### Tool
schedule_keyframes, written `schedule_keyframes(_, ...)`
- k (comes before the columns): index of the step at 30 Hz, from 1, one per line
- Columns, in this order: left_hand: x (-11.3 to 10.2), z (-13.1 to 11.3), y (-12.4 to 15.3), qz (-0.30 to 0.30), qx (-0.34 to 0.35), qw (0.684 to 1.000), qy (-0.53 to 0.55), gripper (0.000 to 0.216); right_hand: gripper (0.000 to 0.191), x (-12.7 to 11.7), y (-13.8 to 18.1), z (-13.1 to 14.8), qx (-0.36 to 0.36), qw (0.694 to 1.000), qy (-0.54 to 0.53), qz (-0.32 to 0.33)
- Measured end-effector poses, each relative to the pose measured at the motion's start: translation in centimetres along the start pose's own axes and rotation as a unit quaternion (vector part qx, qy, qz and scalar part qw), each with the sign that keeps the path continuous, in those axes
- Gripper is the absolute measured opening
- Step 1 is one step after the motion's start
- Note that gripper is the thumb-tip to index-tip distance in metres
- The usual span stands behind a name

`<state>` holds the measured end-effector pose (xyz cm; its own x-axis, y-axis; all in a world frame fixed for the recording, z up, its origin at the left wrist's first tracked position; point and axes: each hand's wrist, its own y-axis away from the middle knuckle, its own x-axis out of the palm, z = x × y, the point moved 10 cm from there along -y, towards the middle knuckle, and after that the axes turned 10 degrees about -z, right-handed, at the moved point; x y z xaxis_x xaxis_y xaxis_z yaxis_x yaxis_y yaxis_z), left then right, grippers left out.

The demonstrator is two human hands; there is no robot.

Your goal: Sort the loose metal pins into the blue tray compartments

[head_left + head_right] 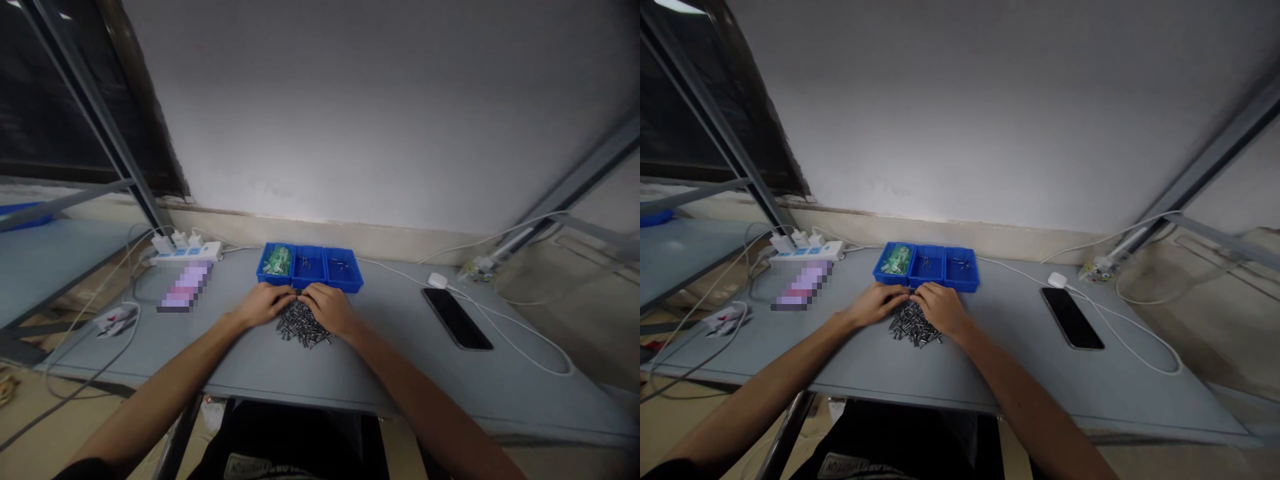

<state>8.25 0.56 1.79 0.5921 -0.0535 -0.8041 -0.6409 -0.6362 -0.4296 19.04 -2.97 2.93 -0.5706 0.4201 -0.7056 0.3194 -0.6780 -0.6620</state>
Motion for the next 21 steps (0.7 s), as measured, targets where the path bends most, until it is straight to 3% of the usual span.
schedule_keyframes(5, -0.07, 0.05, -0.01, -0.001, -0.002, 1.000, -0.002, 0.033, 0.003, -0.02, 0.00, -0.40, 0.018, 1.000, -0.010, 0.009)
schedule_keyframes(17, -0.02, 0.04, 0.01, 0.002, -0.004, 1.000, 0.002, 0.033, 0.019, -0.11, -0.02, -0.01, -0.006, 1.000, 0.012, 0.006)
schedule_keyframes(21, -0.09, -0.02, -0.01, 0.002, -0.006, 1.000, 0.005, 0.034, 0.007, -0.14, -0.01, 0.10, -0.004, 1.000, -0.018, 0.011)
